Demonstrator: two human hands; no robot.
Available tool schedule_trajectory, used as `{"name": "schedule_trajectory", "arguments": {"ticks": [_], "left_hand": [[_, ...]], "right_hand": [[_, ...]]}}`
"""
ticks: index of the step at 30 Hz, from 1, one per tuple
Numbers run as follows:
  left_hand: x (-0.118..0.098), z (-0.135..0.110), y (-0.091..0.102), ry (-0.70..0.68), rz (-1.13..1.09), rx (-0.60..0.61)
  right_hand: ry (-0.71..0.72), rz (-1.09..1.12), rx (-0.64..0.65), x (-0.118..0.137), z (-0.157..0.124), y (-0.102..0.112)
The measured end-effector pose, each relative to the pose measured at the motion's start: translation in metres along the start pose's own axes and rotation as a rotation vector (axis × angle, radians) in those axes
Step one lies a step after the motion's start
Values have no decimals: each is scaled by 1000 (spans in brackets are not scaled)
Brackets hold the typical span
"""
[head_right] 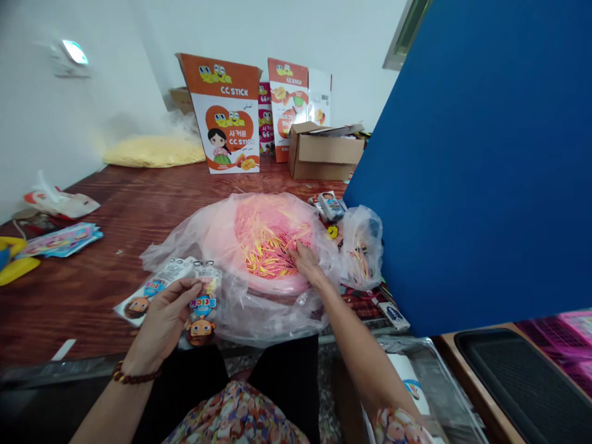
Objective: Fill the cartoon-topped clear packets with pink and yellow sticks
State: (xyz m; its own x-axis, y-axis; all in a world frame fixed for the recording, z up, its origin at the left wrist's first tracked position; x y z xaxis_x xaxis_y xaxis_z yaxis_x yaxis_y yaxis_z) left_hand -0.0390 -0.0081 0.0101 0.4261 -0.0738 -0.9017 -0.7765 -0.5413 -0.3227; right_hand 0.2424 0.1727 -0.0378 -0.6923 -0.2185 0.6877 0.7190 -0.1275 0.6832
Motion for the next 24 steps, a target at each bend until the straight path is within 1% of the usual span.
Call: {"name": "schedule_trajectory", "arguments": {"ticks": [3,6,9,11,17,21,24], "left_hand": [[-3,-2,-4,-6,6,0],[-4,-3,-8,-14,7,20],[0,-4,-9,-5,12,48],[4,-4,-9,0,9,49],[14,-5,-9,43,27,45],[14,-5,-10,11,33,53],[17,-4,-9,0,53,59]], "right_hand": [[-75,326,-55,1,-2,-4],[-164,450,-51,-3,-2,-15],[-180,480,-57,-6,-2,-25],[-171,493,-70,-8,-2,-27],[-116,564,-139,-3,-8,-21],[-100,489,-86,-3,-13,-26],[-108,505,-81,-8,-14,-30]]}}
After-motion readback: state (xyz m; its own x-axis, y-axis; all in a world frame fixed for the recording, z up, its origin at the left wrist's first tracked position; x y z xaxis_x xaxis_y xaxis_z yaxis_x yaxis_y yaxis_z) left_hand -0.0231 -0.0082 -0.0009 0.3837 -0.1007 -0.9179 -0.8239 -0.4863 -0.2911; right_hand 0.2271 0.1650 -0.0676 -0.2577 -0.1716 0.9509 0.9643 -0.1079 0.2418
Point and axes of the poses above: each hand's wrist, its own z-axis towards the middle knuckle, its own y-axis out of the back of the hand, x = y × z, the point moved 4 cm from there along z, towards the middle knuckle, and after that the axes turned 11 degrees about -x, right-handed, at the moved point
